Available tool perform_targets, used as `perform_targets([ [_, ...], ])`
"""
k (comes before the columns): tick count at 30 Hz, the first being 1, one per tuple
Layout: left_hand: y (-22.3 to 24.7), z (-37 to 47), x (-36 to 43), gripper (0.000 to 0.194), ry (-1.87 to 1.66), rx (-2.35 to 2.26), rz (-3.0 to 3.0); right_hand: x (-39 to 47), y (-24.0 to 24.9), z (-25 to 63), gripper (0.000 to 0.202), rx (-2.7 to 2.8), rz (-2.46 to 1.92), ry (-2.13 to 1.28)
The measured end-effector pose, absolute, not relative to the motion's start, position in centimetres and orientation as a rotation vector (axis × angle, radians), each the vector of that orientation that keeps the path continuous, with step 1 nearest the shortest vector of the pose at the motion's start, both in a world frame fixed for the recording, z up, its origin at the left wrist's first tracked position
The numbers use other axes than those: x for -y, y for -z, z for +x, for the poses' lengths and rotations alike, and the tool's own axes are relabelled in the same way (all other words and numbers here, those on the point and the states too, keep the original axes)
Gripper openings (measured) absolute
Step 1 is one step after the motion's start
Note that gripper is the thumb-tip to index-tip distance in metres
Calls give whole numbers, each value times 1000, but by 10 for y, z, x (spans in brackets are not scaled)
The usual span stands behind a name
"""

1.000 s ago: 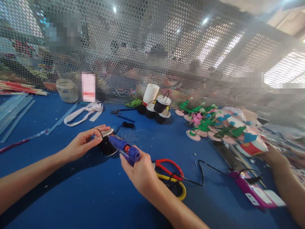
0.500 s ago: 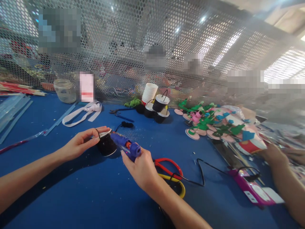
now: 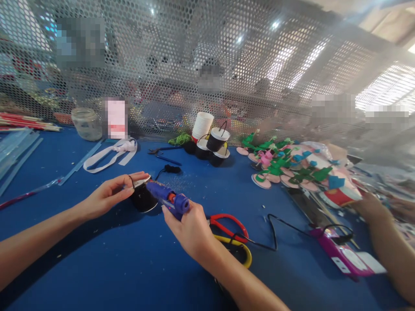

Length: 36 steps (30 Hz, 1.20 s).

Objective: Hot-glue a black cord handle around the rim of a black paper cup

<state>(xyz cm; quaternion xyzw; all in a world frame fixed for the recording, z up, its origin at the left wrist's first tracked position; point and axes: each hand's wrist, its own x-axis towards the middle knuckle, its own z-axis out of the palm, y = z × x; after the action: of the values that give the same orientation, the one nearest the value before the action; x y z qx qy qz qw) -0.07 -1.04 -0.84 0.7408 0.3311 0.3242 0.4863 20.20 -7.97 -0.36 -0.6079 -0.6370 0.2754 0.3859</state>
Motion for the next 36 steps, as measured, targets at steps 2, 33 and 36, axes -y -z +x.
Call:
perform_targets([
  [2, 8, 0, 11, 22, -791, -809, 1791, 78, 4, 203, 19, 1604, -1592, -734],
  [33, 10, -2, 10, 19, -787, -781, 1822, 76, -1, 204, 20, 1566, -1622, -801],
  [36, 10, -2, 10, 19, -789, -787, 1818, 77, -2, 204, 19, 1564, -1640, -792],
])
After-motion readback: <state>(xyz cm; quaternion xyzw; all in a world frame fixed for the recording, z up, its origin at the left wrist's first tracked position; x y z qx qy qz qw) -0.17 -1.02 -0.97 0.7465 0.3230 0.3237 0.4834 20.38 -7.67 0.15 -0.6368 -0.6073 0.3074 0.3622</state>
